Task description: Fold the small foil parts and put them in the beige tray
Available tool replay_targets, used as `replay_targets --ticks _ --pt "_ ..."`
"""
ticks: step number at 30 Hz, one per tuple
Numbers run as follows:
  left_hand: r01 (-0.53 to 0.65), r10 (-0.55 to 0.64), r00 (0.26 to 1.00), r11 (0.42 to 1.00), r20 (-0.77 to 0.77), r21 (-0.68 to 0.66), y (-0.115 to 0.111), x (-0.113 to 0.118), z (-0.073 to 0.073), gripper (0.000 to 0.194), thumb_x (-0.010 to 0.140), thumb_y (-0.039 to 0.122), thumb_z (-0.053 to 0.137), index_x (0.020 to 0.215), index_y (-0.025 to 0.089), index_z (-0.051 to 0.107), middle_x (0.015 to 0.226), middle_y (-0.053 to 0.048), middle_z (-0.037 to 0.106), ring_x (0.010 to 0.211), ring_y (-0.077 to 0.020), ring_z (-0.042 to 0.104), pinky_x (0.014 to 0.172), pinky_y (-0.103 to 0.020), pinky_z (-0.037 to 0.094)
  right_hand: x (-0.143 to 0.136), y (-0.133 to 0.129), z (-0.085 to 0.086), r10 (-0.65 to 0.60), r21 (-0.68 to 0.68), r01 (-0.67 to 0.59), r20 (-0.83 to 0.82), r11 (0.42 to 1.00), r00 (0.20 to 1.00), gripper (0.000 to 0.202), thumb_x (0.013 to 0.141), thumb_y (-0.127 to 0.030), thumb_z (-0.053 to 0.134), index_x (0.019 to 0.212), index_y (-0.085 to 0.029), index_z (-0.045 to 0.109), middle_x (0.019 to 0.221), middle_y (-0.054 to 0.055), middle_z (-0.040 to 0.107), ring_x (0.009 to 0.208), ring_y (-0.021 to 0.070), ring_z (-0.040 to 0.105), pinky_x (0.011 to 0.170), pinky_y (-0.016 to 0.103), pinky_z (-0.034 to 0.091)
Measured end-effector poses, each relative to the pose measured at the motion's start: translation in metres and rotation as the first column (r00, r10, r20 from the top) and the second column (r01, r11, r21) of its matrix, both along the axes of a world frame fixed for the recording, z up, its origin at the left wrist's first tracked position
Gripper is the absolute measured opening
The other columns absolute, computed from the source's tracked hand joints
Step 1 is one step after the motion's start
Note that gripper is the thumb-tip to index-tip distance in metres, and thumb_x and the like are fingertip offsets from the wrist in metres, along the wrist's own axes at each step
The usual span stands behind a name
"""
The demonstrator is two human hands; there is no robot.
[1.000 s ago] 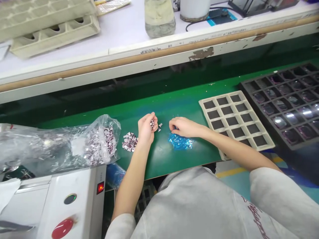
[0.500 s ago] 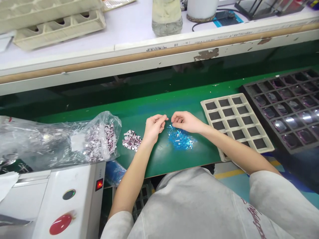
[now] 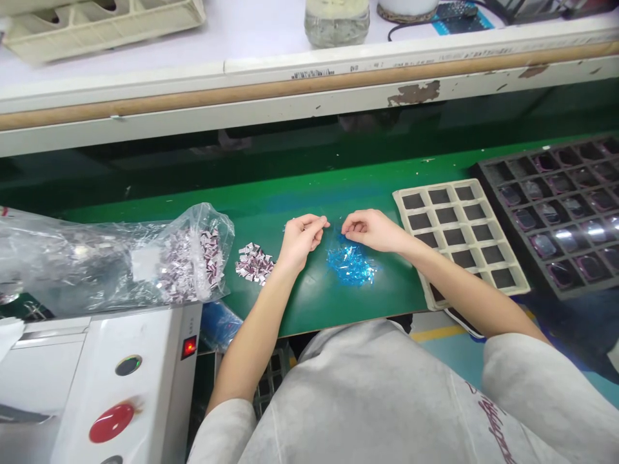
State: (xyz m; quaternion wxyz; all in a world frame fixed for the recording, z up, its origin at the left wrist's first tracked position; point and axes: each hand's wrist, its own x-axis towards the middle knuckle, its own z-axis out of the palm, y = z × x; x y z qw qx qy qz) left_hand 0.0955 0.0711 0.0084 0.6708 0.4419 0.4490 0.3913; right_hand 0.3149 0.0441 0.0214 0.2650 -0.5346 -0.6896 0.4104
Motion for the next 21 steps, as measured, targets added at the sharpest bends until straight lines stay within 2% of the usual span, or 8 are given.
replay_targets --ticks 5,8,11,16,21 --pt "0.013 -0.013 1.0 1.0 -0.011 0.008 -0.001 0.001 -0.001 0.039 0.073 0.051 0.091 0.08 0.014 0.078 0.053 0.004 0.048 0.042 -0.0054 0.031 0.043 -0.025 0.013 0.0 -0.002 0.002 -0.099 -0.021 0.098 -0.125 0.995 0.987 0.007 0.087 -0.025 0.075 0.091 -0.02 0.078 0.079 0.003 0.079 0.074 0.0188 0.076 0.075 0.033 0.061" --pt "0.031 -0.031 0.999 0.999 -0.038 0.023 -0.003 0.002 -0.002 0.041 0.071 0.051 0.094 0.083 0.014 0.081 0.054 0.004 0.049 0.044 -0.006 0.032 0.044 -0.025 0.015 -0.007 -0.001 0.006 -0.188 -0.032 0.185 -0.242 0.982 0.952 0.017 0.083 -0.031 0.082 0.092 -0.02 0.074 0.078 0.003 0.079 0.073 0.0197 0.077 0.074 0.034 0.062" --pt "0.051 -0.046 0.997 0.996 -0.065 0.074 -0.004 0.002 -0.003 0.041 0.07 0.051 0.096 0.085 0.015 0.083 0.056 0.002 0.054 0.047 -0.0075 0.037 0.045 -0.025 0.019 -0.018 0.002 0.011 -0.221 -0.016 0.229 -0.321 0.973 0.921 0.02 0.084 -0.035 0.083 0.088 -0.02 0.071 0.077 0.003 0.077 0.071 0.0186 0.075 0.072 0.034 0.062" --pt "-0.009 0.023 0.996 0.987 -0.082 0.16 -0.003 -0.001 -0.004 0.036 0.075 0.05 0.093 0.081 0.016 0.082 0.056 0.002 0.055 0.048 -0.0086 0.039 0.046 -0.025 0.023 -0.037 0.011 0.012 -0.245 0.054 0.277 -0.327 0.959 0.913 0.013 0.086 -0.031 0.079 0.088 -0.02 0.072 0.085 0.004 0.078 0.08 0.0191 0.074 0.078 0.034 0.061" --pt "-0.066 0.081 0.994 0.983 -0.08 0.171 -0.002 -0.002 -0.002 0.036 0.074 0.05 0.092 0.076 0.017 0.078 0.056 0.002 0.055 0.048 -0.0087 0.039 0.046 -0.025 0.023 -0.046 0.015 0.006 -0.248 0.138 0.293 -0.27 0.946 0.93 0.011 0.088 -0.031 0.077 0.089 -0.02 0.076 0.098 0.005 0.08 0.088 0.0202 0.072 0.076 0.033 0.056"
